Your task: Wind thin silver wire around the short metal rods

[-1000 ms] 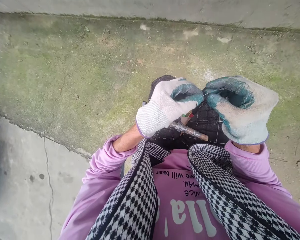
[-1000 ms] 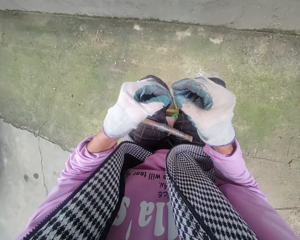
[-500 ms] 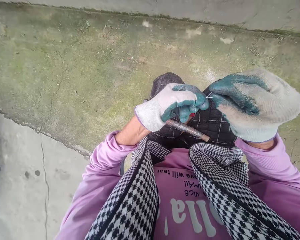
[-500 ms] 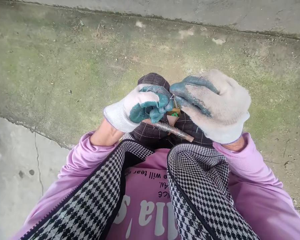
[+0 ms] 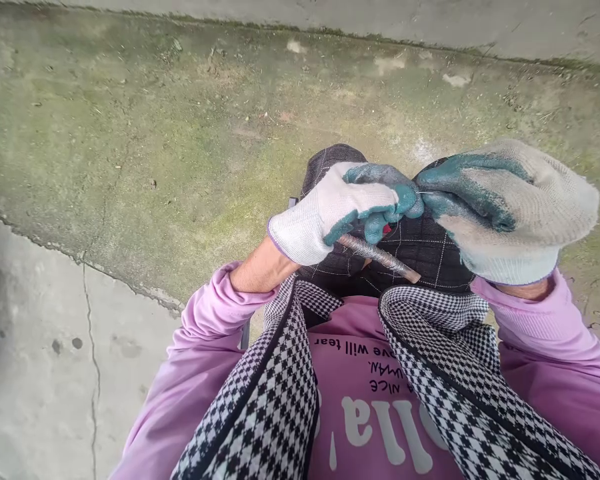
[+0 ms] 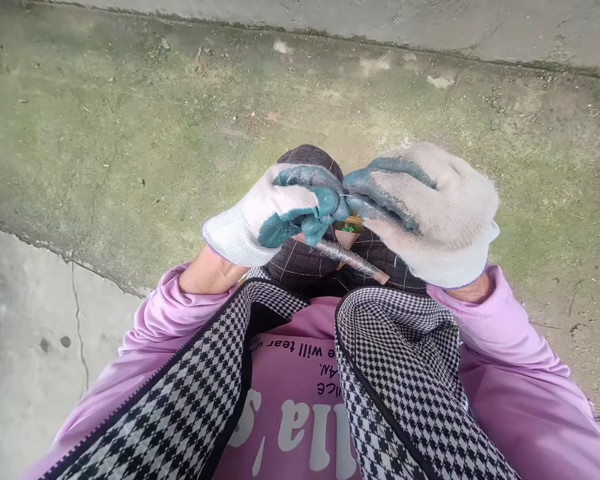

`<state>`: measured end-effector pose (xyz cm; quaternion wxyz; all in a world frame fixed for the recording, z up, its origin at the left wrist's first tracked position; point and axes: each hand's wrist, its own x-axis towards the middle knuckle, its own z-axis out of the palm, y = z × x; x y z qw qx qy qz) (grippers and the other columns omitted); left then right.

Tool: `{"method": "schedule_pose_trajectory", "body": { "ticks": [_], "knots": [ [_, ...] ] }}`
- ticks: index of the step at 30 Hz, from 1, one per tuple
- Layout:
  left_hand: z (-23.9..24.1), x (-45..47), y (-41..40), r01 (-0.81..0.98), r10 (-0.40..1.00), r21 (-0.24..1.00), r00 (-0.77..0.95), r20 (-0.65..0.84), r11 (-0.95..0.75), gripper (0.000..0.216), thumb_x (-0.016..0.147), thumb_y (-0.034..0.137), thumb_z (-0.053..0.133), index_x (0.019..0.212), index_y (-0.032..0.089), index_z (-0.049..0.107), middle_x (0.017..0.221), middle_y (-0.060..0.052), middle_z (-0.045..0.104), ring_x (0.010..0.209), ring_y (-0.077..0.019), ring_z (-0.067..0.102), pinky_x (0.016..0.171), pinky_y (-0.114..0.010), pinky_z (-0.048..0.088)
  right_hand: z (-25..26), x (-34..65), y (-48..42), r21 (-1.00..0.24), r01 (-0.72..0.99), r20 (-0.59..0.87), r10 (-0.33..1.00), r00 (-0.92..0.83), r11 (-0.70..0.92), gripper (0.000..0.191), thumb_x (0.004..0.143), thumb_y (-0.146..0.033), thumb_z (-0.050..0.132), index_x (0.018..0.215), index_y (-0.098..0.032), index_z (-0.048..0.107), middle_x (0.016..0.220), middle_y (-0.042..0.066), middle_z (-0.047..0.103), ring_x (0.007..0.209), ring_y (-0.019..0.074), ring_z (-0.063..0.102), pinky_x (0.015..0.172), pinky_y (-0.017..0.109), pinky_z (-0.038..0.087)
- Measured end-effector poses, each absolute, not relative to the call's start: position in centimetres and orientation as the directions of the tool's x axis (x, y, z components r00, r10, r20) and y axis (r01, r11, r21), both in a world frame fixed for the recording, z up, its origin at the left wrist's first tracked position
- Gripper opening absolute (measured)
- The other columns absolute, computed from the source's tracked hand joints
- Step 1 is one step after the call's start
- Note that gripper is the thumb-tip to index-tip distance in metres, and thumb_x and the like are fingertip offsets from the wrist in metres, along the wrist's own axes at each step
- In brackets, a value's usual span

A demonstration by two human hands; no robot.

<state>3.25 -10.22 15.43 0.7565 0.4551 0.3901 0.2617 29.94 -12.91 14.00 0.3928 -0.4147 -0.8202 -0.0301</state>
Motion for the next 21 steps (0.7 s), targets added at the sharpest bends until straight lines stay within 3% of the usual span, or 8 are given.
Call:
{"method": "schedule_pose_trajectory", "body": {
  "ticks": [3,6,10,12,14,16,18,21],
  "knots": [
    [16.5,3.4,-10.6,-0.048,0.810,0.923,0.498,-0.310,0.383,0.026,0.106,0.043,0.093,0.096,0.019,0.089,0.079,0.001,0.070,0.068,-0.0121,0.060,0.067,-0.028,0.054,14.4,29.4,-13.1,-0.314,0.729,0.638,0.703,-0.313,0.609,0.047,0.130,-0.065,0.064,0.122,-0.029,0.094,0.109,0.001,0.094,0.096,0.0235,0.093,0.082,0.039,0.071],
    [17.4,3.6,-10.8,-0.021,0.888,0.981,0.429,-0.166,0.194,0.012,0.105,0.028,0.089,0.098,0.020,0.091,0.089,-0.001,0.079,0.080,-0.0156,0.068,0.080,-0.033,0.061,14.9,28.9,-13.4,-0.365,0.731,0.579,0.756,-0.306,0.576,0.038,0.126,-0.055,0.068,0.115,-0.030,0.094,0.107,0.001,0.094,0.092,0.0239,0.091,0.079,0.038,0.068],
    [17.1,3.7,-11.1,0.371,0.917,0.910,0.399,0.026,-0.187,0.013,0.110,0.025,0.082,0.103,0.027,0.093,0.113,-0.010,0.088,0.110,-0.0296,0.082,0.106,-0.048,0.070,15.4,28.5,-13.4,-0.550,0.671,0.448,0.854,-0.267,0.498,0.020,0.113,-0.035,0.075,0.105,-0.029,0.092,0.102,0.001,0.091,0.091,0.0255,0.086,0.083,0.043,0.067],
    [16.3,3.7,-11.5,0.549,0.893,0.758,0.441,0.095,-0.352,0.019,0.115,0.028,0.077,0.116,0.030,0.096,0.124,-0.013,0.089,0.117,-0.0337,0.083,0.108,-0.053,0.069,15.3,28.2,-13.1,-0.756,0.541,0.310,0.929,-0.201,0.369,0.014,0.103,-0.025,0.078,0.097,-0.029,0.090,0.092,0.001,0.086,0.080,0.0227,0.079,0.076,0.041,0.063],
    [15.5,3.6,-11.9,0.639,0.857,0.599,0.488,0.168,-0.482,0.027,0.120,0.029,0.071,0.129,0.028,0.096,0.130,-0.016,0.089,0.121,-0.0357,0.084,0.110,-0.055,0.067,15.1,27.7,-12.8,-0.957,0.266,0.072,0.983,-0.168,0.116,0.015,0.099,-0.024,0.083,0.085,-0.028,0.085,0.073,-0.001,0.075,0.061,0.0187,0.065,0.057,0.035,0.052],
    [15.0,3.6,-12.2,0.660,0.816,0.493,0.533,0.225,-0.567,0.034,0.123,0.024,0.063,0.137,0.024,0.094,0.132,-0.017,0.089,0.124,-0.0358,0.083,0.113,-0.056,0.066,14.9,27.2,-12.6,-0.983,-0.038,-0.169,0.959,-0.227,-0.182,0.036,0.100,-0.036,0.094,0.071,-0.028,0.075,0.059,-0.002,0.062,0.046,0.0157,0.048,0.040,0.033,0.036],
    [15.0,3.5,-12.1,0.622,0.783,0.493,0.573,0.243,-0.609,0.036,0.124,0.021,0.060,0.138,0.020,0.093,0.132,-0.017,0.089,0.124,-0.0339,0.083,0.113,-0.054,0.066,14.8,26.7,-12.8,-0.917,-0.194,-0.283,0.912,-0.297,-0.348,0.055,0.098,-0.054,0.104,0.065,-0.028,0.069,0.055,-0.003,0.057,0.040,0.0141,0.039,0.032,0.032,0.027],
    [15.8,3.4,-11.4,0.539,0.832,0.693,0.530,0.163,-0.479,0.028,0.122,0.025,0.068,0.129,0.023,0.095,0.130,-0.016,0.090,0.118,-0.0311,0.083,0.109,-0.051,0.070,14.8,26.6,-13.8,-0.967,-0.151,-0.188,0.975,-0.120,-0.206,0.043,0.101,-0.051,0.105,0.073,-0.026,0.082,0.064,-0.001,0.067,0.046,0.0149,0.052,0.038,0.030,0.040]
  ]
}}
